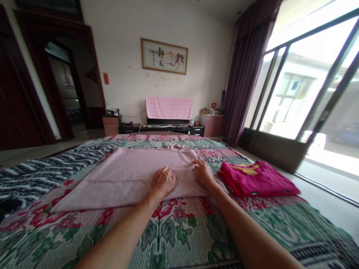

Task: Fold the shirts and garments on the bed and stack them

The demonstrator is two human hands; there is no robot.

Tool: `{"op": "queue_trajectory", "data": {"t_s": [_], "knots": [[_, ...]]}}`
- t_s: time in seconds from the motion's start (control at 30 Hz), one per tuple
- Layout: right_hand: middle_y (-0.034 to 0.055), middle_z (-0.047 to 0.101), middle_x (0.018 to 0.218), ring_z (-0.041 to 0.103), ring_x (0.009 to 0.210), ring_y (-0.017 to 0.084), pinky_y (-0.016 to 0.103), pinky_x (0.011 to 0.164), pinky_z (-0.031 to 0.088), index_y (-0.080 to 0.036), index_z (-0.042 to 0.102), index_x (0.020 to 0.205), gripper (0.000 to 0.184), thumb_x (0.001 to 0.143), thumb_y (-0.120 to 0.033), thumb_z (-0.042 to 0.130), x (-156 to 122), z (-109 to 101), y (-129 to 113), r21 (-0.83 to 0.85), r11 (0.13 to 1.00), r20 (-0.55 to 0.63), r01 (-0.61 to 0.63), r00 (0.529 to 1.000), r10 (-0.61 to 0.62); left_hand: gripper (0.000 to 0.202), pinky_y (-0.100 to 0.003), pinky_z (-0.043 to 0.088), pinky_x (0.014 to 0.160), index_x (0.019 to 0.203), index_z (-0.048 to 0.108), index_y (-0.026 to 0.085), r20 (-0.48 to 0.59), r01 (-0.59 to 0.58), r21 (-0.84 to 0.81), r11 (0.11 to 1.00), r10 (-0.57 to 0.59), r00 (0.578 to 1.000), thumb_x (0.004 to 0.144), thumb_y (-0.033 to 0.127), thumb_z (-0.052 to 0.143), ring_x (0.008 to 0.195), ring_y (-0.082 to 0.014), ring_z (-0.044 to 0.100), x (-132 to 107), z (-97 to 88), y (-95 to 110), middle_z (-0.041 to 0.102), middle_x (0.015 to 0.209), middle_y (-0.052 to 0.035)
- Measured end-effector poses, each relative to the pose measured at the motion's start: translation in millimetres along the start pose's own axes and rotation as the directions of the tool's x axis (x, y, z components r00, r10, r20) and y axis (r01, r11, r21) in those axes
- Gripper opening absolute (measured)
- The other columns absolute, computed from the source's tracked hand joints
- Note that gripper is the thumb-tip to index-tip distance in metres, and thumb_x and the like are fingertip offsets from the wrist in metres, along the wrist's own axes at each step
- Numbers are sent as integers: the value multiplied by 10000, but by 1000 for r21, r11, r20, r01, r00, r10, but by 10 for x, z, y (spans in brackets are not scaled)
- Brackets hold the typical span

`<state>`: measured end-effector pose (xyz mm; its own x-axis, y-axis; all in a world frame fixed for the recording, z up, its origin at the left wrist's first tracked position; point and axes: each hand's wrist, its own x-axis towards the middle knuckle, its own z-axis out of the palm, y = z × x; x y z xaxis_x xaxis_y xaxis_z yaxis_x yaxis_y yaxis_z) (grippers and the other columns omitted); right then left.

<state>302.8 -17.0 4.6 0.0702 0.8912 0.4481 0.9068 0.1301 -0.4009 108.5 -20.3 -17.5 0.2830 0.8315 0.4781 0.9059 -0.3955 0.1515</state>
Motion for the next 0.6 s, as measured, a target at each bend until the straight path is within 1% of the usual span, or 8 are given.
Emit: {"op": "queue_trajectory", "data": {"t_s": [0.07,0.17,0.23,0.3,0.37,0.4,0.5,0.6], "knots": [[103,641,1108,596,976,183,234,847,402,-153,644,1093,325,848,-167,432,59,-16,-12,-52,995,43,-84,995,86,234,-293,422,852,813,639,162,-5,8,-4,1000,-8,1000,839,251,424,900,-192,589,0,4,1,641,901,-80],[111,682,1004,622,926,199,249,802,422,-158,679,1010,319,880,-261,406,189,-27,-25,-127,977,120,-173,975,188,204,-286,422,844,841,630,171,-9,32,-30,999,-32,999,828,258,446,909,-190,588,2,7,-3,638,904,-75],[126,694,936,633,902,214,262,780,432,-148,699,932,349,885,-304,391,272,-16,-31,-145,969,137,-202,965,221,190,-280,419,851,910,617,174,-27,68,-72,995,-70,997,804,270,491,937,-190,582,4,0,-6,638,946,-76],[138,694,921,637,898,232,277,764,442,-147,710,886,348,866,-333,416,326,10,-37,-151,964,141,-220,960,242,205,-280,422,849,940,604,177,-55,124,-116,985,-132,990,773,272,536,951,-195,578,4,-14,-8,638,981,-75],[147,687,955,634,918,253,297,765,448,-153,714,880,323,836,-344,458,339,45,-41,-159,959,141,-235,956,258,172,-281,427,834,899,606,187,-73,165,-144,976,-176,982,751,262,558,931,-197,579,1,-32,-8,640,965,-63],[149,681,981,630,933,260,306,771,448,-156,714,892,315,827,-341,467,334,62,-40,-165,956,133,-242,955,264,142,-279,429,827,866,609,193,-76,167,-150,975,-180,981,747,254,561,914,-195,579,-2,-40,-7,640,941,-55],[135,675,1017,626,944,243,300,779,447,-175,703,953,342,849,-348,427,302,98,-15,-171,949,76,-264,957,280,99,-266,429,828,804,628,212,-69,94,-162,982,-106,992,758,230,542,889,-178,577,-9,-59,-9,633,886,-34],[99,693,966,633,903,215,271,748,447,-206,701,958,376,868,-406,395,283,105,25,-149,951,15,-273,960,278,171,-257,427,849,832,666,230,-63,1,-158,987,-11,998,787,215,502,906,-165,573,-7,-58,-14,634,914,-29]]}}
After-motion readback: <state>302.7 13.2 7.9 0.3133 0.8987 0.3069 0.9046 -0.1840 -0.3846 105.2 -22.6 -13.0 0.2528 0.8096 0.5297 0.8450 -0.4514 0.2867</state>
